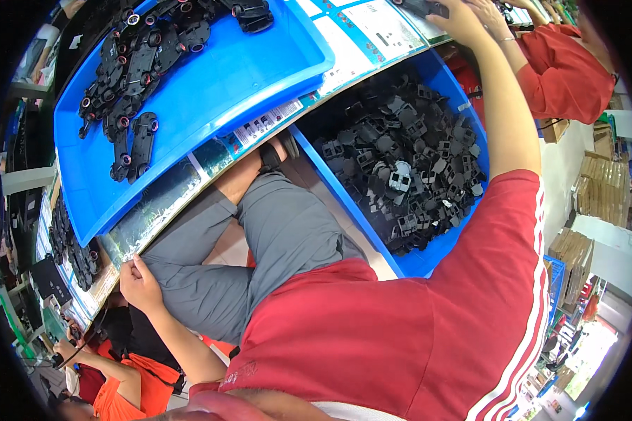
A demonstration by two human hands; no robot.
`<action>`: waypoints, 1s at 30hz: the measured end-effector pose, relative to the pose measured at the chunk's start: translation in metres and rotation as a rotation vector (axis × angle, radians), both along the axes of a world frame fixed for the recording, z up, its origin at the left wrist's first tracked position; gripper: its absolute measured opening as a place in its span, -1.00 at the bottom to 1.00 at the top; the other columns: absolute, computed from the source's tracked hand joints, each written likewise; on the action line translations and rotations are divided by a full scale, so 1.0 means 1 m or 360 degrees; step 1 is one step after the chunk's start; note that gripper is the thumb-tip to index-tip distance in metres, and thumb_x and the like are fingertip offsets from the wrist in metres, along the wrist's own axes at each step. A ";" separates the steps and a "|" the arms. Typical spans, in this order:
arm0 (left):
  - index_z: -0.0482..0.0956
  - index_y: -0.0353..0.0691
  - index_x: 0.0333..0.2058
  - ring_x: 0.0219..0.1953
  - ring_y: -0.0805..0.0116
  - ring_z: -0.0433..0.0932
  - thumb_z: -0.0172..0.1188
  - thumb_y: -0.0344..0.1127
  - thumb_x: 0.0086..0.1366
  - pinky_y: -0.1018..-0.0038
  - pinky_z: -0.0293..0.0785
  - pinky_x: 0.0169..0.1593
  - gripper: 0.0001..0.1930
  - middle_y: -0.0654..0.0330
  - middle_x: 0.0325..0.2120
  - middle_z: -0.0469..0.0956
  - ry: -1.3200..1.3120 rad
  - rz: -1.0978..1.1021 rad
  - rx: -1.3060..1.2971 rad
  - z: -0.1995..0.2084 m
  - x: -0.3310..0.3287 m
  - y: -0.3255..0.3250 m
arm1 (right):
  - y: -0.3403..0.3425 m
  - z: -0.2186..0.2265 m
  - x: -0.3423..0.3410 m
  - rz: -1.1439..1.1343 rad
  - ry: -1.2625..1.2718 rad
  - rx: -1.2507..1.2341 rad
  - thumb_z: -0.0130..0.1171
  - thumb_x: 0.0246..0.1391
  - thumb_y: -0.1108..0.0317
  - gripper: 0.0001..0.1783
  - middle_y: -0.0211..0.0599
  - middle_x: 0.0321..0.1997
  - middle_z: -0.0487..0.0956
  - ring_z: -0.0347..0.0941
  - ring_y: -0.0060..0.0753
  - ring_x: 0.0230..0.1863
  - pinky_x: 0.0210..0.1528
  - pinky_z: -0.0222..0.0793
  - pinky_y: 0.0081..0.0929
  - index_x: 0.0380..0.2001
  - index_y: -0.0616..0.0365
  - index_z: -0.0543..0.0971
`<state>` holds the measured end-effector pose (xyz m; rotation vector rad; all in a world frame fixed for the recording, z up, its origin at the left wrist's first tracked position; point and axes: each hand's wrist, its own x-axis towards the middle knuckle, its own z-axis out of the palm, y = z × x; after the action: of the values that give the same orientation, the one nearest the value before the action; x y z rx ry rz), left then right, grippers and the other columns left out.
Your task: The person assembles toy car chassis by hand, picking up plastic components and frames, fitting parts together onto the chassis, and placing the assembled pieces onto the table and tray.
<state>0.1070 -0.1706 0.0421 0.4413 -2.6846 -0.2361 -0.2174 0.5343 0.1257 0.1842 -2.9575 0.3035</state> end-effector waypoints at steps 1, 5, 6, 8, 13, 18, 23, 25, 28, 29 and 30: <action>0.54 -0.26 -0.49 -0.64 0.22 0.31 0.24 -0.21 0.39 0.25 0.20 -0.50 -0.70 0.19 -0.70 0.33 0.0014 -0.0025 -0.0036 0.000 0.001 -0.002 | 0.003 -0.004 -0.001 0.0036 0.0012 0.0028 0.45 -0.05 0.26 -0.46 -0.02 -0.04 0.64 0.56 -0.09 0.00 0.11 0.45 -0.28 0.04 0.18 0.62; 0.55 -0.26 -0.49 -0.64 0.21 0.31 0.24 -0.22 0.38 0.25 0.20 -0.50 -0.71 0.20 -0.70 0.32 0.0045 -0.0021 -0.0064 0.002 0.007 -0.003 | -0.021 -0.019 0.002 0.0014 0.0169 0.0151 0.44 -0.05 0.24 -0.48 -0.01 -0.04 0.63 0.55 0.00 0.03 0.13 0.44 -0.23 0.01 0.20 0.62; 0.55 -0.26 -0.49 -0.64 0.21 0.31 0.24 -0.22 0.38 0.25 0.20 -0.50 -0.71 0.20 -0.70 0.32 0.0053 -0.0023 -0.0061 0.002 0.006 -0.003 | -0.011 -0.028 0.000 0.0012 0.0177 0.0154 0.44 -0.05 0.24 -0.48 -0.01 -0.04 0.63 0.55 0.00 0.03 0.13 0.44 -0.23 0.01 0.20 0.62; 0.57 -0.26 -0.46 -0.63 0.19 0.33 0.23 -0.23 0.39 0.24 0.21 -0.49 -0.73 0.19 -0.68 0.35 0.0038 -0.0019 0.0020 -0.002 0.001 0.000 | 0.028 -0.059 -0.006 0.0067 0.0489 0.0012 0.44 0.05 0.11 -0.46 -0.01 -0.07 0.67 0.61 -0.09 -0.01 0.07 0.46 -0.27 0.05 0.17 0.62; 0.65 -0.31 -0.32 -0.54 0.14 0.48 0.26 -0.39 0.34 0.30 0.41 -0.40 -0.90 0.09 -0.55 0.53 0.0225 -0.0206 0.0198 -0.003 0.010 0.005 | -0.039 -0.065 0.075 -0.0147 0.0521 -0.0095 0.44 0.03 0.04 -0.36 0.08 0.02 0.63 0.55 0.06 0.09 0.19 0.42 -0.23 0.08 0.23 0.59; 0.64 -0.33 -0.37 -0.43 0.45 0.55 0.31 -0.36 0.33 0.48 0.47 -0.31 -0.85 0.20 -0.50 0.59 0.0232 -0.0222 0.1165 -0.003 0.018 0.072 | -0.150 -0.077 0.200 -0.0195 0.0085 -0.1349 0.41 0.14 0.34 -0.50 -0.41 -0.11 0.62 0.49 -0.65 -0.11 -0.04 0.41 -0.64 0.11 0.32 0.55; 0.44 -0.23 0.15 -0.23 0.53 0.55 0.26 -0.24 0.41 0.55 0.53 -0.21 -0.59 0.26 -0.14 0.55 -0.0419 -0.0850 0.2654 -0.027 0.009 0.159 | -0.279 -0.081 0.290 0.0168 -0.0357 -0.1592 0.43 -0.04 0.59 -0.38 -0.23 0.14 0.48 0.46 -0.36 0.10 0.17 0.39 -0.43 0.14 0.30 0.48; 0.34 -0.35 0.20 -0.07 0.53 0.53 0.25 -0.25 0.42 0.54 0.54 -0.12 -0.51 0.15 0.02 0.49 -0.0271 -0.0805 0.2956 -0.028 0.013 0.185 | -0.320 -0.079 0.298 0.0621 -0.0208 -0.1263 0.50 -0.21 0.56 -0.30 -0.05 0.15 0.51 0.51 -0.05 0.14 0.22 0.41 -0.26 0.10 0.27 0.51; 0.37 -0.31 0.17 0.01 0.52 0.48 0.06 -0.25 0.52 0.53 0.50 0.01 -0.63 0.20 0.01 0.48 0.0026 -0.0863 0.2910 -0.030 0.018 0.184 | -0.366 -0.072 0.304 0.0846 -0.0100 -0.1105 0.56 -0.24 0.48 -0.26 -0.01 0.12 0.51 0.51 0.04 0.11 0.19 0.45 -0.23 0.11 0.25 0.51; 0.41 -0.29 0.14 0.03 0.44 0.52 0.00 -0.21 0.53 0.43 0.50 0.10 -0.66 0.20 0.05 0.49 0.0010 -0.0785 0.3150 -0.030 0.022 0.177 | -0.376 -0.071 0.304 0.0876 -0.0053 -0.1113 0.57 -0.24 0.46 -0.25 -0.01 0.12 0.50 0.50 0.06 0.11 0.17 0.46 -0.22 0.11 0.25 0.51; 0.40 -0.30 0.15 0.05 0.40 0.54 -0.02 -0.21 0.54 0.38 0.52 0.11 -0.65 0.18 0.06 0.50 -0.0002 -0.0734 0.3160 -0.031 0.026 0.163 | -0.385 -0.068 0.302 0.0935 -0.0086 -0.1118 0.59 -0.24 0.41 -0.21 -0.01 0.13 0.50 0.49 0.08 0.12 0.16 0.46 -0.21 0.14 0.24 0.50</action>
<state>0.1327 -0.0081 0.0110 0.2151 -1.4996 -2.8456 0.0848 0.1496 0.0581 0.9371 -2.5673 1.3832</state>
